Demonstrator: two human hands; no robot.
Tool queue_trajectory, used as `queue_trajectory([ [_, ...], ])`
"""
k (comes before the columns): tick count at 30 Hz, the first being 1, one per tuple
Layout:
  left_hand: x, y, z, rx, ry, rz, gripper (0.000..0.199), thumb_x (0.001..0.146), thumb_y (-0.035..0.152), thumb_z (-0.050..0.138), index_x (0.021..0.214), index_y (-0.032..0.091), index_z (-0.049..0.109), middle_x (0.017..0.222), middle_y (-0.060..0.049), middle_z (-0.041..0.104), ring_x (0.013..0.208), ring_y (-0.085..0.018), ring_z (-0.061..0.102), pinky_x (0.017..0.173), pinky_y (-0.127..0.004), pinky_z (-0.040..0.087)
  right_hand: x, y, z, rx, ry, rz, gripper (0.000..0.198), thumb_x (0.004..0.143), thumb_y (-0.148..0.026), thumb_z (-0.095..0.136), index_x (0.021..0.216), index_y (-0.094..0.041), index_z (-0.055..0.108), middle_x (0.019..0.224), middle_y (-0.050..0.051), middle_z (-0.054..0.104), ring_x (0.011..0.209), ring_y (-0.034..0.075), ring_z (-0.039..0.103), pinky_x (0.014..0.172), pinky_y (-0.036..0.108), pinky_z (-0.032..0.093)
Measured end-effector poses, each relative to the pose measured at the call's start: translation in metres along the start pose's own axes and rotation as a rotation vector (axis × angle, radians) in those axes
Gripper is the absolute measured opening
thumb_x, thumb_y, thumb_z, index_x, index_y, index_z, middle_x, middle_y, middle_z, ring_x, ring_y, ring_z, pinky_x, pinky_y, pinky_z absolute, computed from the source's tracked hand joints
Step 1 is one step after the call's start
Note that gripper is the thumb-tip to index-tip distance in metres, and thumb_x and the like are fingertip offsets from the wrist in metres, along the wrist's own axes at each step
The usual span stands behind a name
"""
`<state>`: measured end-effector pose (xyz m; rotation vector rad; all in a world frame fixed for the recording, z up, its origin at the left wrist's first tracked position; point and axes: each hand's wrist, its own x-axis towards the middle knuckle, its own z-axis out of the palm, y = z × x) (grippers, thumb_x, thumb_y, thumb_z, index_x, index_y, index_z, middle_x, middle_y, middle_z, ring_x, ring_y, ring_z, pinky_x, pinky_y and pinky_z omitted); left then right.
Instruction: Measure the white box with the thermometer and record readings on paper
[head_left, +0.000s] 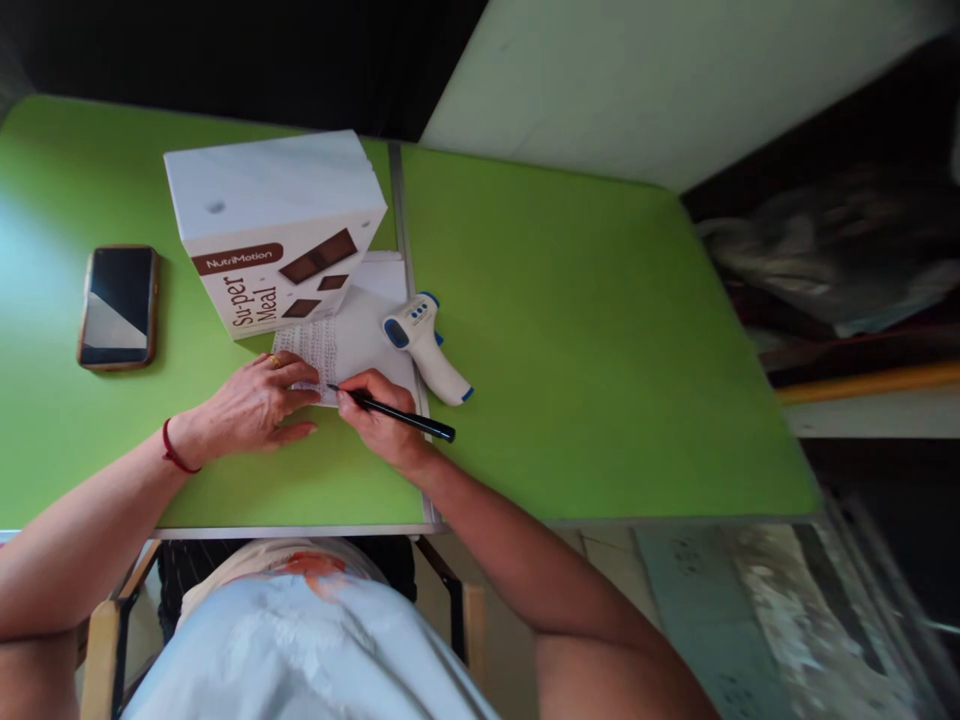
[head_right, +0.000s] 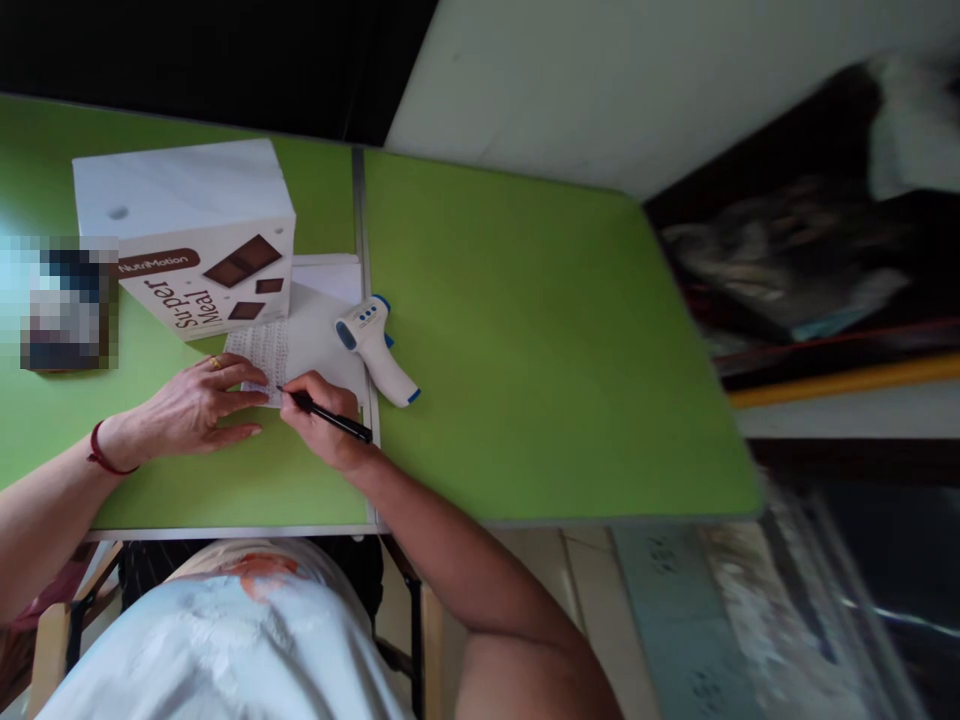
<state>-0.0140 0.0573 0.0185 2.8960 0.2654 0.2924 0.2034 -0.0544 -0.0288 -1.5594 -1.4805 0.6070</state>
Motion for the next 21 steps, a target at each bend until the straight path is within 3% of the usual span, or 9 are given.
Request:
queue_trajectory([
  [21, -0.0004, -0.0012, 0.0002, -0.014, -0.005, -0.004, 0.031, 0.108, 0.040, 0.070, 0.122, 0.015, 0.081, 0.126, -0.016, 0.080, 0.116, -0.031, 0.073, 0.100, -0.043, 0.059, 0.0016, 0.0009, -0.0023, 0.019, 0.004, -0.018, 0.019, 0.094, -0.044, 0.068, 0.084, -0.027, 0.068, 0.068, -0.001, 0.069, 0.060, 0.018, 0.065, 0.064, 0.028, 0.056],
])
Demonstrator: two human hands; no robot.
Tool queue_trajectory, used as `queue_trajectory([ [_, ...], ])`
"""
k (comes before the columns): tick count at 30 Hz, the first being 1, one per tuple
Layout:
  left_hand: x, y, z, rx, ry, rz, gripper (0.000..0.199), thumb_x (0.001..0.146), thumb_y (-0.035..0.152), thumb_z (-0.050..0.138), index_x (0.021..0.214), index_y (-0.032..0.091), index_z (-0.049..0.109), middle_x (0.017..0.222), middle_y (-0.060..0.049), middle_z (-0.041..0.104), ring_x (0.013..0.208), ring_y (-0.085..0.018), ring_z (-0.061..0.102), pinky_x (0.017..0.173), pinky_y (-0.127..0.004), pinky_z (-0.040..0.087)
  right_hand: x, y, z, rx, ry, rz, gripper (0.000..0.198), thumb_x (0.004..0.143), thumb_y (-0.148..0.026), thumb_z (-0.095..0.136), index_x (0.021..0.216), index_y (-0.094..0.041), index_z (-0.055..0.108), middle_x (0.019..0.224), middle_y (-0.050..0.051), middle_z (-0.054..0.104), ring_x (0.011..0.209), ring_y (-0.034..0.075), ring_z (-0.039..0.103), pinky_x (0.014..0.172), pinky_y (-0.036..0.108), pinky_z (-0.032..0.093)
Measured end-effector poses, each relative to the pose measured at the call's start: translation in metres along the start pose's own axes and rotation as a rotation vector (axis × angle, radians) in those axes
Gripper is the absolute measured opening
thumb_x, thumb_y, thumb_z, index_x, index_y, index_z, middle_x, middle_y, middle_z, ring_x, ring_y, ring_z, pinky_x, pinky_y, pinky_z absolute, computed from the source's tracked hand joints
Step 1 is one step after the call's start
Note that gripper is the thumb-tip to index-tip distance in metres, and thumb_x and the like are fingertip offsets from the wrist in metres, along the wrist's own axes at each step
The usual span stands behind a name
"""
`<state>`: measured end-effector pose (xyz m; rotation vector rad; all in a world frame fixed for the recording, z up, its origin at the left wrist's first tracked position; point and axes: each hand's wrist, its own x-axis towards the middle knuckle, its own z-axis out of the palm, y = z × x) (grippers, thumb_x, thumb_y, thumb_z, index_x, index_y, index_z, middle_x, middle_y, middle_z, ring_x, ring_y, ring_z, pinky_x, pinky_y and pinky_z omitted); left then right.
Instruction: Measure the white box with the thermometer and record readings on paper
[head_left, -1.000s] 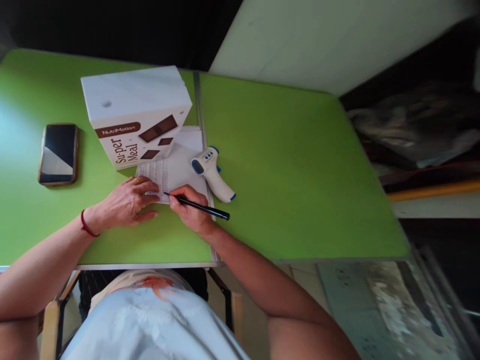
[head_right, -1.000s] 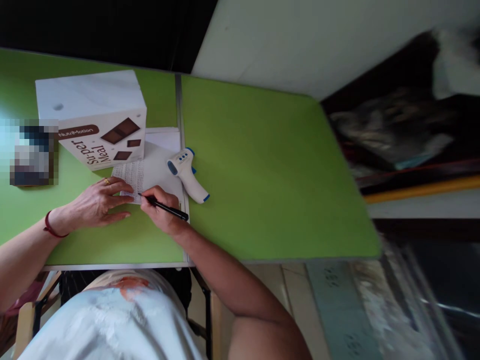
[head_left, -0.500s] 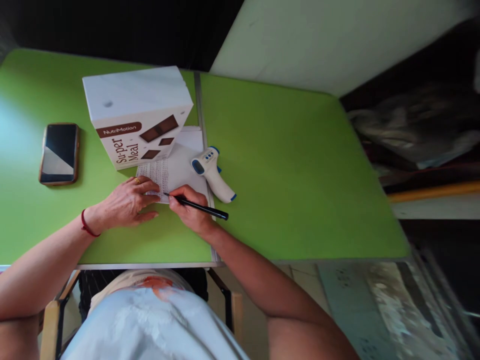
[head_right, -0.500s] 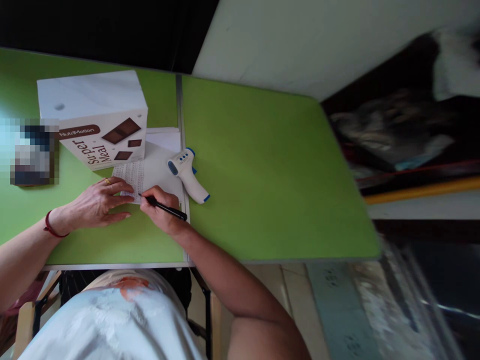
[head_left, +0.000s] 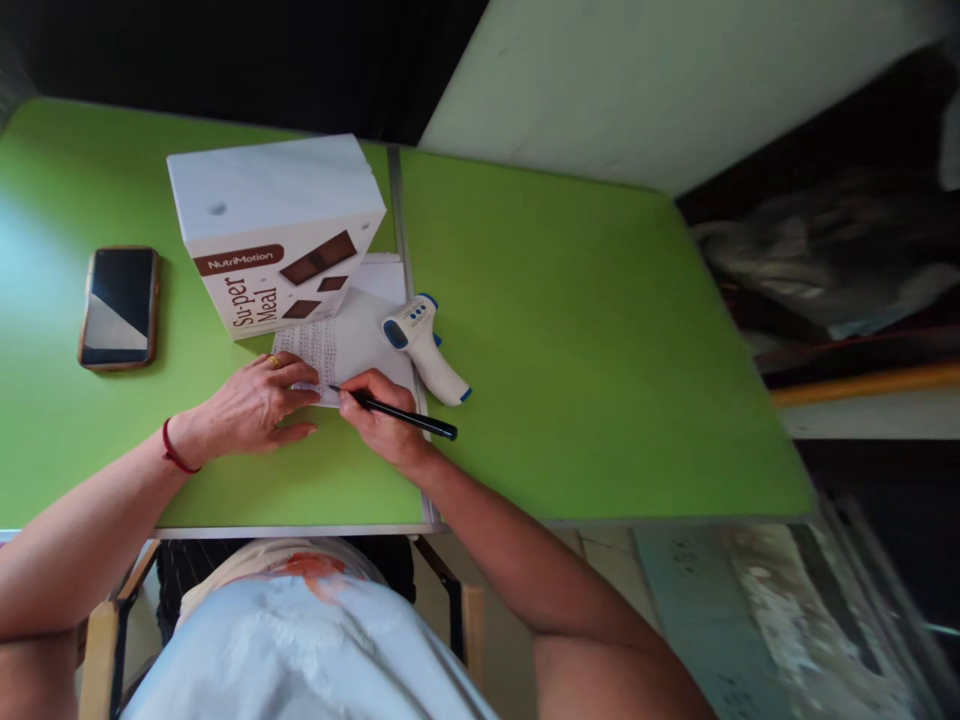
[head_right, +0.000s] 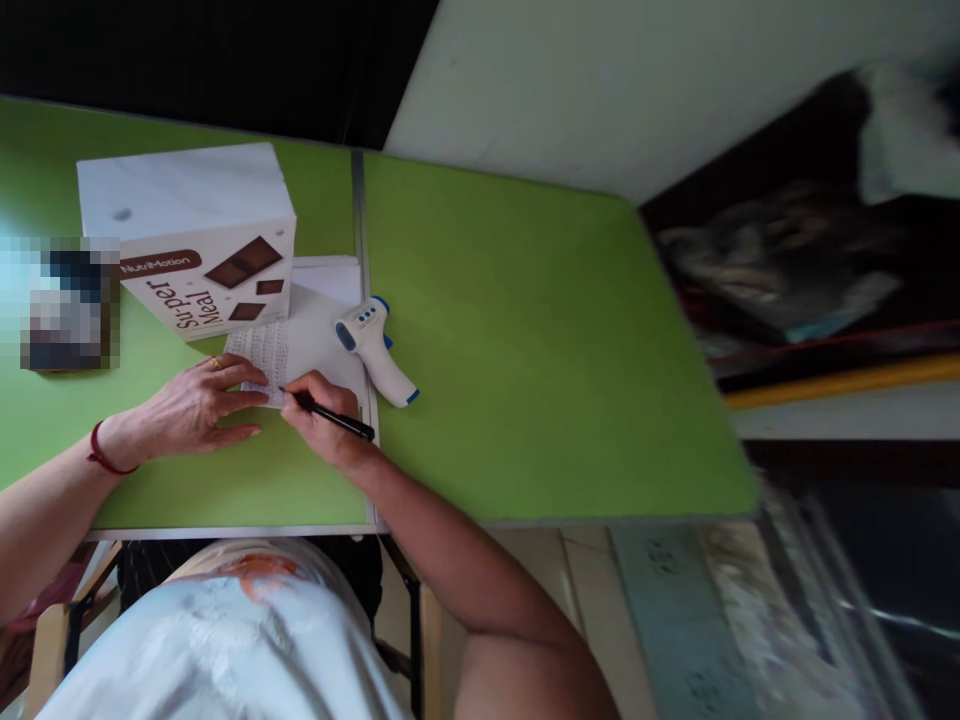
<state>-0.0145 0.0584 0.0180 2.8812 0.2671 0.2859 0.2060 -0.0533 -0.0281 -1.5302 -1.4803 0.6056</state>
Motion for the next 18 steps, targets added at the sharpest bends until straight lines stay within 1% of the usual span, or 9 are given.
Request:
queue_trajectory([
  [5, -0.0005, -0.0004, 0.0005, -0.005, 0.002, 0.000, 0.030, 0.108, 0.040, 0.070, 0.121, 0.015, 0.081, 0.126, -0.016, 0.079, 0.116, -0.031, 0.073, 0.100, -0.044, 0.059, 0.0006, -0.0005, -0.0005, -0.030, -0.011, 0.030, 0.018, 0.092, -0.043, 0.069, 0.083, -0.028, 0.066, 0.068, 0.000, 0.070, 0.060, 0.019, 0.064, 0.065, 0.029, 0.057],
  [10, -0.0007, -0.0006, 0.0023, 0.018, -0.008, 0.005, 0.034, 0.108, 0.042, 0.069, 0.124, 0.014, 0.080, 0.127, -0.018, 0.078, 0.116, -0.032, 0.072, 0.098, -0.045, 0.058, 0.0009, -0.0011, -0.0002, -0.002, 0.006, 0.004, 0.018, 0.094, -0.044, 0.067, 0.084, -0.028, 0.065, 0.068, 0.000, 0.070, 0.058, 0.019, 0.064, 0.063, 0.029, 0.056],
  [18, -0.0005, -0.0012, 0.0035, 0.025, -0.027, -0.005, 0.034, 0.108, 0.041, 0.067, 0.128, 0.016, 0.079, 0.129, -0.017, 0.077, 0.116, -0.031, 0.071, 0.100, -0.045, 0.057, 0.0009, 0.0003, 0.0012, -0.015, 0.016, 0.030, 0.019, 0.093, -0.046, 0.066, 0.084, -0.029, 0.064, 0.068, 0.000, 0.069, 0.060, 0.020, 0.064, 0.064, 0.030, 0.057],
])
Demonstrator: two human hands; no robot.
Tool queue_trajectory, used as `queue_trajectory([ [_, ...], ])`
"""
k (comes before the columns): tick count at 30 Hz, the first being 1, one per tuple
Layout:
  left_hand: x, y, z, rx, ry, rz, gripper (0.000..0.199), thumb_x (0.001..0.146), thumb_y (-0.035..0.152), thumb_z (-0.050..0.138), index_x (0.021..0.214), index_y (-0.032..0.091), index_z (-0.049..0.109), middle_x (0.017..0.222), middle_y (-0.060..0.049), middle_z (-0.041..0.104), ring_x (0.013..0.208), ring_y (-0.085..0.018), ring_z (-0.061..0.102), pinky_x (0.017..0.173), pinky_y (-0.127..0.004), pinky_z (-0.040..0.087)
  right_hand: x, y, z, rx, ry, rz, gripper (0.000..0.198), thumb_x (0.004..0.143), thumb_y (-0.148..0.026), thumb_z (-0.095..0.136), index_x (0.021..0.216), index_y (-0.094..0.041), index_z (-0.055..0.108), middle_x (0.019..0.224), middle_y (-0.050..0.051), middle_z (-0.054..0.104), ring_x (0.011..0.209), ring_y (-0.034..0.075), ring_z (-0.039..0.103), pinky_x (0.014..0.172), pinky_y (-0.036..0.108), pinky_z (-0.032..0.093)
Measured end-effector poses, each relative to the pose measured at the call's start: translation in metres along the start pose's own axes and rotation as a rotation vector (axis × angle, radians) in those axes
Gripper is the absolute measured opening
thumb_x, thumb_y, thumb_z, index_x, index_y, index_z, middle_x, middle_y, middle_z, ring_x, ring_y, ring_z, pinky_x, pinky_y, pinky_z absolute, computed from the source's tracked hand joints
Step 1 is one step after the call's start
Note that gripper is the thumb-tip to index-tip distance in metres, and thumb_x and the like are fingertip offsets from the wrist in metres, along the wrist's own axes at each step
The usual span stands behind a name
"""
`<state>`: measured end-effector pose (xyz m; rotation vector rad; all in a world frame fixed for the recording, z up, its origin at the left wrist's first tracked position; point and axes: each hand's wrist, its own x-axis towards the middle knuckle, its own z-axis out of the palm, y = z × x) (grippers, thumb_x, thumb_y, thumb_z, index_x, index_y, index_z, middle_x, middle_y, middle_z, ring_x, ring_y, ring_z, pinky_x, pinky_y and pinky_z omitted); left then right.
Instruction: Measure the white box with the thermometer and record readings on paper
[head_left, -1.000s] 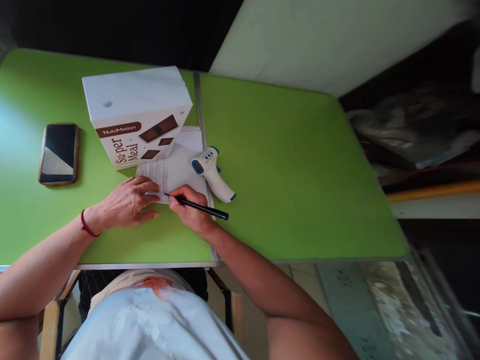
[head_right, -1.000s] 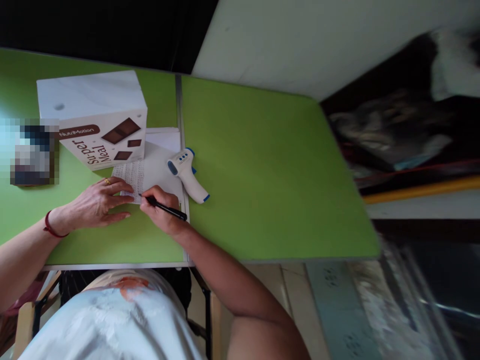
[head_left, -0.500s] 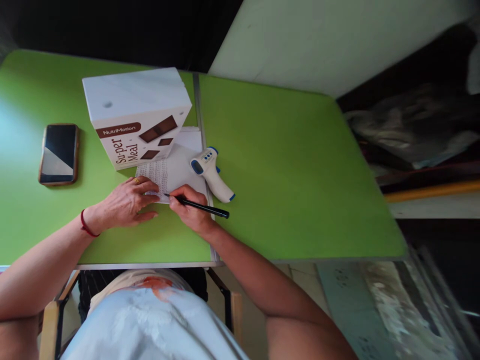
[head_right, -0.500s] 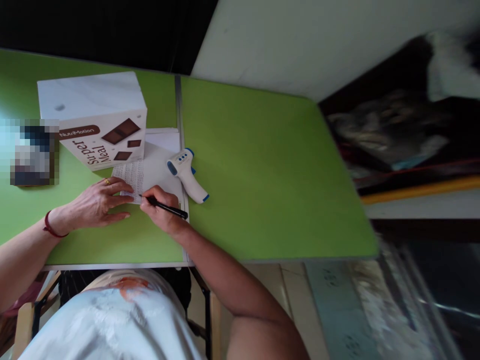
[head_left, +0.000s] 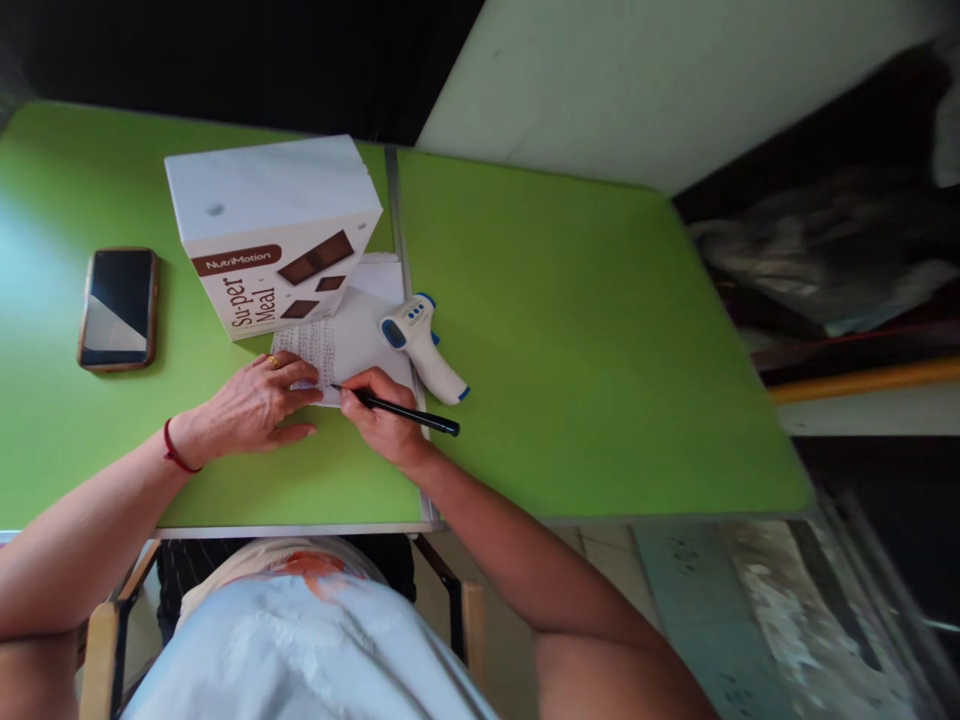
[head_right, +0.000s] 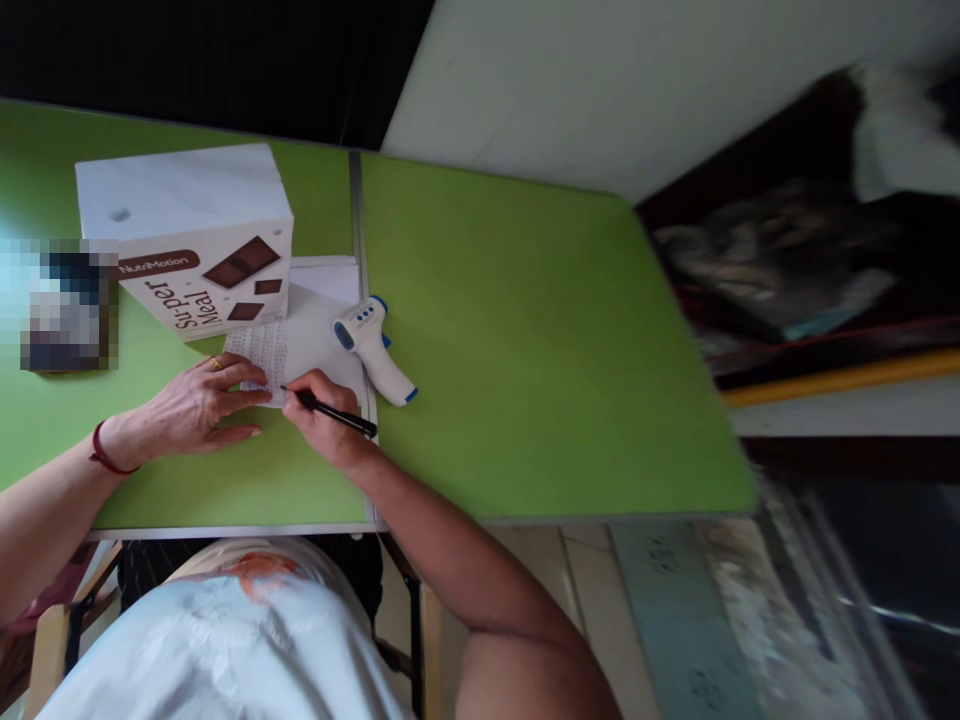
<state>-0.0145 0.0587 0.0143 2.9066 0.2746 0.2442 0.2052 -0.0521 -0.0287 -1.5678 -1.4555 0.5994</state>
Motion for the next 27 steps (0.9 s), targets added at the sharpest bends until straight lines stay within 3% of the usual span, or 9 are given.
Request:
queue_trajectory([
  [10, -0.0009, -0.0001, -0.0010, -0.019, -0.001, -0.011, 0.033, 0.106, 0.040, 0.072, 0.128, 0.017, 0.079, 0.129, -0.017, 0.077, 0.119, -0.032, 0.071, 0.101, -0.044, 0.057, -0.0006, 0.0010, 0.0000, -0.040, -0.003, -0.027, 0.020, 0.093, -0.043, 0.069, 0.082, -0.029, 0.062, 0.066, -0.001, 0.067, 0.058, 0.020, 0.063, 0.063, 0.029, 0.056],
  [16, 0.0001, 0.0001, -0.0020, -0.016, 0.011, -0.004, 0.032, 0.106, 0.039, 0.071, 0.127, 0.017, 0.080, 0.128, -0.017, 0.078, 0.119, -0.032, 0.071, 0.099, -0.044, 0.058, -0.0013, 0.0023, 0.0003, 0.011, 0.037, 0.010, 0.025, 0.094, -0.050, 0.066, 0.081, -0.029, 0.063, 0.068, 0.000, 0.068, 0.061, 0.020, 0.064, 0.064, 0.031, 0.057],
  [27, -0.0001, 0.0002, -0.0017, -0.002, 0.009, 0.005, 0.034, 0.107, 0.041, 0.070, 0.127, 0.015, 0.080, 0.128, -0.018, 0.078, 0.117, -0.033, 0.072, 0.099, -0.045, 0.058, -0.0009, 0.0035, 0.0001, 0.001, 0.033, -0.016, 0.019, 0.093, -0.043, 0.068, 0.081, -0.029, 0.063, 0.066, -0.001, 0.068, 0.059, 0.020, 0.065, 0.064, 0.030, 0.058],
])
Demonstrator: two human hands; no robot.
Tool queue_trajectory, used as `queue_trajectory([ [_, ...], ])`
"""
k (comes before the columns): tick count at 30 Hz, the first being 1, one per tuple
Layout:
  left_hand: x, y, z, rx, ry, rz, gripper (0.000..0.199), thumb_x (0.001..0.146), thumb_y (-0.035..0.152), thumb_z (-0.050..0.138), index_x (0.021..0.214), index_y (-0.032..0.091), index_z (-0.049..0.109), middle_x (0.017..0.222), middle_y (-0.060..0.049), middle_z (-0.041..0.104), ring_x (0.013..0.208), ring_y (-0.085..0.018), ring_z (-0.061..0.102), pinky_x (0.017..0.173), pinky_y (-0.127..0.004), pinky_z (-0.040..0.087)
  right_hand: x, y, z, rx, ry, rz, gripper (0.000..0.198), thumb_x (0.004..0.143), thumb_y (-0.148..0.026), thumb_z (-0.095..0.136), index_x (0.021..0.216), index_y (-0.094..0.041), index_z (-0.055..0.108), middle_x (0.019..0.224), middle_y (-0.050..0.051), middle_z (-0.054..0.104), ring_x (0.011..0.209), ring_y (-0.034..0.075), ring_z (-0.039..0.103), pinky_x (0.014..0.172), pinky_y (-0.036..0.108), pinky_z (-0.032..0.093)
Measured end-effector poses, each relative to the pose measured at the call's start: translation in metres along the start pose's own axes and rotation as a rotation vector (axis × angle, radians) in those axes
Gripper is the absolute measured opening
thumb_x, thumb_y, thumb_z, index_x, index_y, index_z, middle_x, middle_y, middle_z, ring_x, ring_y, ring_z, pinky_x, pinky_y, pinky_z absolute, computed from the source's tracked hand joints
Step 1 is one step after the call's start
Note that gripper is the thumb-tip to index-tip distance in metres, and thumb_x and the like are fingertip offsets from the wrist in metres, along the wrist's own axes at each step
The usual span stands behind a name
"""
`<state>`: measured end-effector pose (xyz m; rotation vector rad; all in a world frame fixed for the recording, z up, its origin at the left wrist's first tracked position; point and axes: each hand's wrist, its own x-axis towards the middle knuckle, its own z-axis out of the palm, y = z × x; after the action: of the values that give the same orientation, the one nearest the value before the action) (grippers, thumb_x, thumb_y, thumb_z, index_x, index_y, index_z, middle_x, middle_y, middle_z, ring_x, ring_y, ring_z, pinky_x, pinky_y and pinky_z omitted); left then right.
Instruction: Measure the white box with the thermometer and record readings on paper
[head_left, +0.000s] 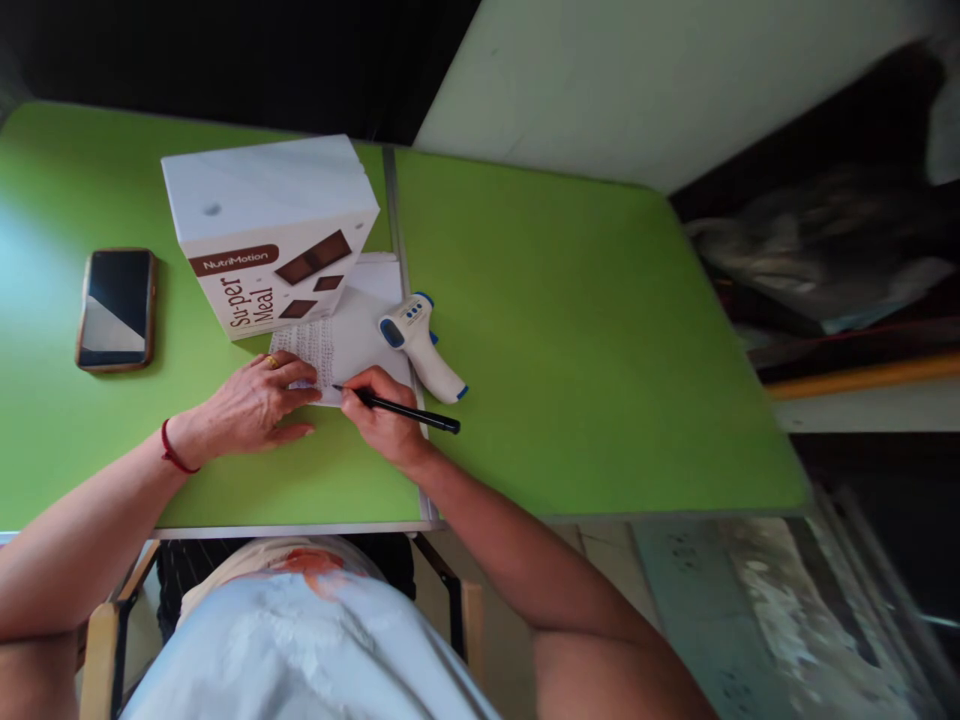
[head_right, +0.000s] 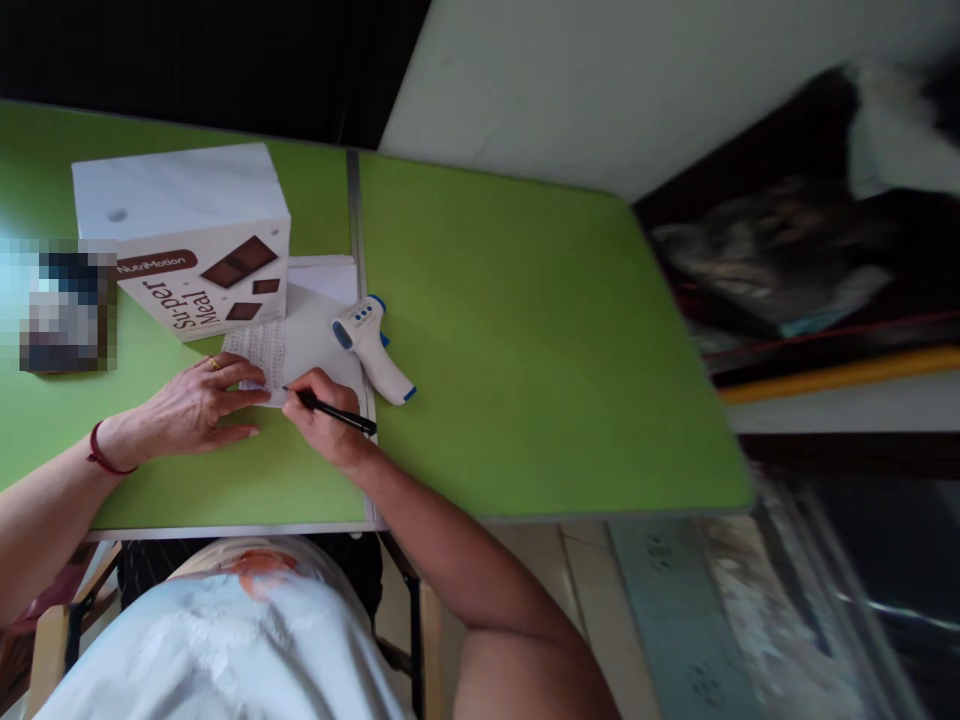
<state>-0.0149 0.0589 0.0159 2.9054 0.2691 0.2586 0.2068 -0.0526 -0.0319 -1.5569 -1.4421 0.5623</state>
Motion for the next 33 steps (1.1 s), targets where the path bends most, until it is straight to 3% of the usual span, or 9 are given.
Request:
queue_trajectory([
  [15, 0.0007, 0.0000, 0.0008, -0.005, -0.024, -0.016, 0.035, 0.108, 0.043, 0.069, 0.128, 0.016, 0.080, 0.129, -0.017, 0.078, 0.119, -0.033, 0.072, 0.100, -0.045, 0.057, -0.0015, -0.0002, 0.0030, -0.003, 0.073, -0.047, 0.018, 0.095, -0.040, 0.064, 0.083, -0.027, 0.064, 0.067, -0.002, 0.068, 0.057, 0.018, 0.064, 0.062, 0.028, 0.055],
  [25, -0.0008, -0.0006, -0.0009, -0.029, -0.018, -0.021, 0.035, 0.107, 0.042, 0.069, 0.129, 0.017, 0.080, 0.129, -0.017, 0.077, 0.120, -0.033, 0.071, 0.100, -0.044, 0.057, -0.0011, 0.0015, 0.0013, -0.029, 0.015, -0.015, 0.017, 0.092, -0.040, 0.068, 0.081, -0.028, 0.062, 0.065, -0.003, 0.066, 0.058, 0.018, 0.064, 0.063, 0.028, 0.055],
  [30, -0.0001, -0.0021, 0.0001, -0.052, -0.006, -0.029, 0.031, 0.107, 0.043, 0.070, 0.126, 0.021, 0.080, 0.129, -0.015, 0.077, 0.121, -0.031, 0.071, 0.103, -0.042, 0.057, -0.0016, 0.0044, 0.0027, -0.031, 0.093, -0.096, 0.016, 0.100, -0.038, 0.063, 0.089, -0.027, 0.066, 0.071, -0.002, 0.069, 0.061, 0.018, 0.066, 0.063, 0.028, 0.057],
  [33, -0.0004, -0.0053, -0.0009, -0.053, 0.010, -0.020, 0.031, 0.108, 0.045, 0.068, 0.120, 0.020, 0.081, 0.127, -0.014, 0.079, 0.119, -0.031, 0.072, 0.101, -0.042, 0.058, 0.0004, 0.0093, 0.0013, -0.107, 0.119, -0.182, 0.014, 0.105, -0.033, 0.060, 0.102, -0.026, 0.072, 0.085, 0.003, 0.075, 0.074, 0.021, 0.072, 0.075, 0.033, 0.063],
])
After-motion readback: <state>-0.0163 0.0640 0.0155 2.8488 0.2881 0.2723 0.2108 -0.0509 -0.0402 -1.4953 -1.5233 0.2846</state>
